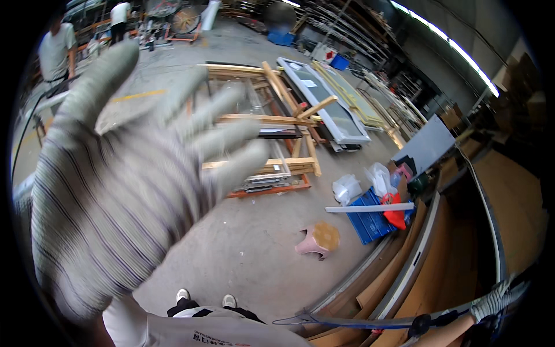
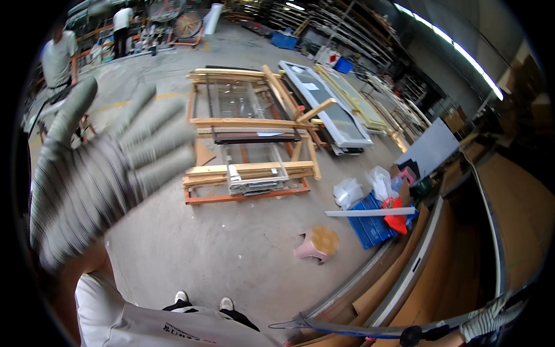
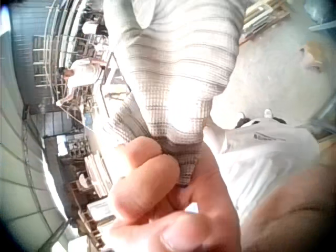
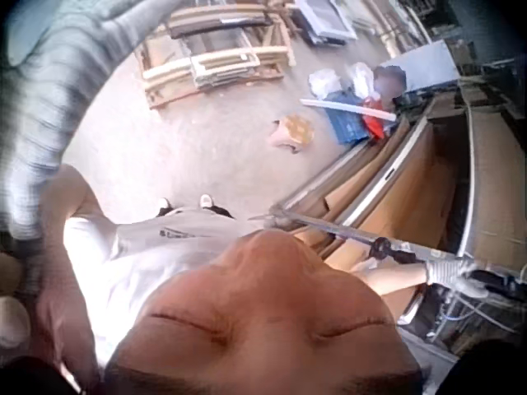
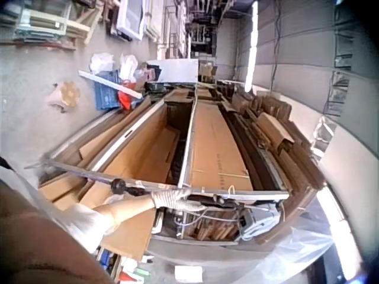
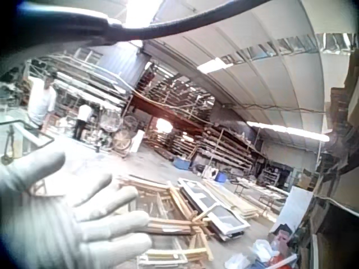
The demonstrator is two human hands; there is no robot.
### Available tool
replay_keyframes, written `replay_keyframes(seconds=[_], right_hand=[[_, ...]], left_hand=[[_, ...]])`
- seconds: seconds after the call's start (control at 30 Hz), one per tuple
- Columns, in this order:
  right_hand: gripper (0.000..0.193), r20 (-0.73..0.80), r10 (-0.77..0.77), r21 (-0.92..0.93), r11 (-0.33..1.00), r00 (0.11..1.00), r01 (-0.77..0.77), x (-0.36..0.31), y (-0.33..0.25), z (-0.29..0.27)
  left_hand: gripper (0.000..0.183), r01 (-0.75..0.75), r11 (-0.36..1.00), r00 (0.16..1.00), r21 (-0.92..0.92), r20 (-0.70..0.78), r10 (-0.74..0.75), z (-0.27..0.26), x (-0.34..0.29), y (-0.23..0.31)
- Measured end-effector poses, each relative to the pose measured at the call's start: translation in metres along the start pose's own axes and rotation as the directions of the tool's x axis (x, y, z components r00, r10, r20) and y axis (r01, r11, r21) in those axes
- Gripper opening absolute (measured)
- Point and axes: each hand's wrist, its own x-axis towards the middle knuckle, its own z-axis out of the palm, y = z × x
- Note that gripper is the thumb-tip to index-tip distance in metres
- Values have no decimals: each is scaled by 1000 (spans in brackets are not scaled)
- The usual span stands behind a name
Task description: The person assembles a window frame by first clearing wooden supports from the glass pane and then using a handheld pneumatic tool to apply sealant or adhesive along the metal frame edges while working with another person.
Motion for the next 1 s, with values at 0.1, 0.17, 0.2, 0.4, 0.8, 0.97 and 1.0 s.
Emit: replay_keyframes(seconds=[0.1,0.17,0.2,0.4,0.8,0.97,1.0], right_hand=[[51,250,261,352,872,933,-339,-36,-87,58],[53,537,203,446,756,819,-480,-68,-139,95],[52,615,126,603,561,778,-567,-89,-168,114],[27,850,-493,373,316,185,-872,-256,-395,165],[20,-38,-667,399,672,-744,-623,-379,-811,-37],[58,-409,-640,508,432,-651,-745,-506,-899,-25],[61,-390,-743,474,344,-544,-811,-521,-913,-25]], left_hand=[[53,-170,985,971,41,-165,175,-67,-63,32],[53,-259,953,918,154,-267,293,-83,-91,53],[54,-308,928,881,211,-305,362,-91,-106,67],[59,-568,580,407,584,-413,815,-122,-231,134],[68,-20,595,-46,804,-595,802,-288,-392,240],[24,551,-452,196,702,417,887,-379,-323,288],[28,619,-474,216,626,445,869,-403,-299,301]])
